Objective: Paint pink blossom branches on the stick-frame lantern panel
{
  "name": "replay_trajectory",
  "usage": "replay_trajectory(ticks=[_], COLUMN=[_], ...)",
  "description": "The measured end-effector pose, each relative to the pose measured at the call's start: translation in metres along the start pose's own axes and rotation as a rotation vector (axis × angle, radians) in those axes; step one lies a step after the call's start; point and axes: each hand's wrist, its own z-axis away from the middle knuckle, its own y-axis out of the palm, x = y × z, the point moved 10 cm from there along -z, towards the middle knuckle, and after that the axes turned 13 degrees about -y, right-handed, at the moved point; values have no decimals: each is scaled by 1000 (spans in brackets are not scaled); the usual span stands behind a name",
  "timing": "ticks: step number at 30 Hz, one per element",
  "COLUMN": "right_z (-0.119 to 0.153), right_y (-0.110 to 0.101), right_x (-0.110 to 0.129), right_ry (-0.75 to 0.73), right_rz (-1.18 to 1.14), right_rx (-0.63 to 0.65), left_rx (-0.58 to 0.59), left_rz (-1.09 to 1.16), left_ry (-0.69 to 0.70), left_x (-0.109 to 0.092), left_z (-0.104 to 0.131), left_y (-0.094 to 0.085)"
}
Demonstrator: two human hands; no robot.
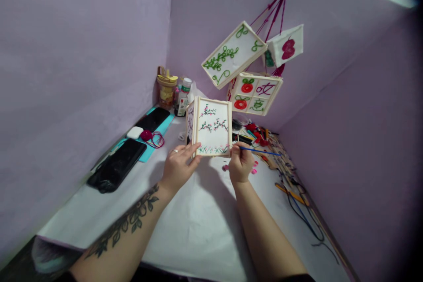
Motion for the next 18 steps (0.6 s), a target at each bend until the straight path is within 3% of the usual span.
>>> replay_trajectory(ticks=[18], right_z=[-5], right_y=[1], right_x=[9], right_ry=[-33], right_rz=[12], right_rx=[22], left_rx=[13], left_rz=[3], left_ry=[-12], left_x=[2], left_z=[-1], left_y=[1])
